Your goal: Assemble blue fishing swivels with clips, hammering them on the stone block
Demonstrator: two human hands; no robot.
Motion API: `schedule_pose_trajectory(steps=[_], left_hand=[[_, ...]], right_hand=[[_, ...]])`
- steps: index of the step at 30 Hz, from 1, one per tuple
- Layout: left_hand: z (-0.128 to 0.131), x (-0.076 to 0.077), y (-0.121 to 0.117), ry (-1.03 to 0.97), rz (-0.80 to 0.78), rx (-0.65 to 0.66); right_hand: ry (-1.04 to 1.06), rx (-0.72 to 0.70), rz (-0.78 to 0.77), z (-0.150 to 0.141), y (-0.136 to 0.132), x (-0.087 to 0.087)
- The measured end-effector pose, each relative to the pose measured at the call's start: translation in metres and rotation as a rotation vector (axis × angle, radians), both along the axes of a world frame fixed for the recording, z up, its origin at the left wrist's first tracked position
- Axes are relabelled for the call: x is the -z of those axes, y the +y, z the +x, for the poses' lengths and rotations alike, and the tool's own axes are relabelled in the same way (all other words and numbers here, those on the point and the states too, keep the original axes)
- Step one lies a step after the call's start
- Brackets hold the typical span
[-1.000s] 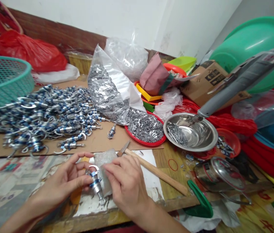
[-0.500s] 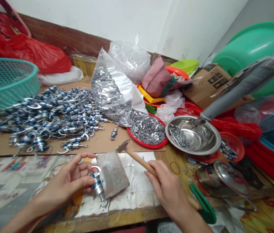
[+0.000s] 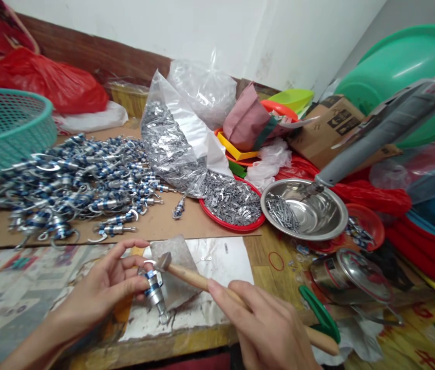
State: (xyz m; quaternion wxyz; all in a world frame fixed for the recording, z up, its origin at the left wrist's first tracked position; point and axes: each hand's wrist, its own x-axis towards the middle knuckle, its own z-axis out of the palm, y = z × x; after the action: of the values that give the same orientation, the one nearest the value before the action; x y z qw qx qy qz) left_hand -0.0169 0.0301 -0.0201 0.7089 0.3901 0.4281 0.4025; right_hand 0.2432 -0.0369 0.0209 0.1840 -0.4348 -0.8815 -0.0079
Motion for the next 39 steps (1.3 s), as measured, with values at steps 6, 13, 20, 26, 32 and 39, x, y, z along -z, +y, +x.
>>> schedule_pose_trajectory(steps=[6,13,20,26,32,39], left_hand=[[-0.001,0.002,0.001,0.043,0.013,0.013],[-0.004,-0.003,0.001,0.27,0.123,0.094],[-0.007,-0.006,-0.001,0.478,0.418,0.078],[-0.003,-0.01,-0.003,0.474,0.438,0.032],[-0.005,-0.011,-0.004,0.498,0.476,0.015],[-0.002,-0.012,-0.007,0.547,0.521,0.026]], right_hand=[[0.053,0.05,-0.108,-0.005,0.007,0.006],[0.322,0.313,-0.373,0.003,0.072,0.044],[0.231,0.419,-0.324,-0.003,0.084,0.054],[0.027,0.462,-0.339,0.001,0.097,0.048],[0.01,0.412,-0.341,-0.006,0.101,0.036],[0.52,0.231,-0.367,-0.055,0.082,0.006]])
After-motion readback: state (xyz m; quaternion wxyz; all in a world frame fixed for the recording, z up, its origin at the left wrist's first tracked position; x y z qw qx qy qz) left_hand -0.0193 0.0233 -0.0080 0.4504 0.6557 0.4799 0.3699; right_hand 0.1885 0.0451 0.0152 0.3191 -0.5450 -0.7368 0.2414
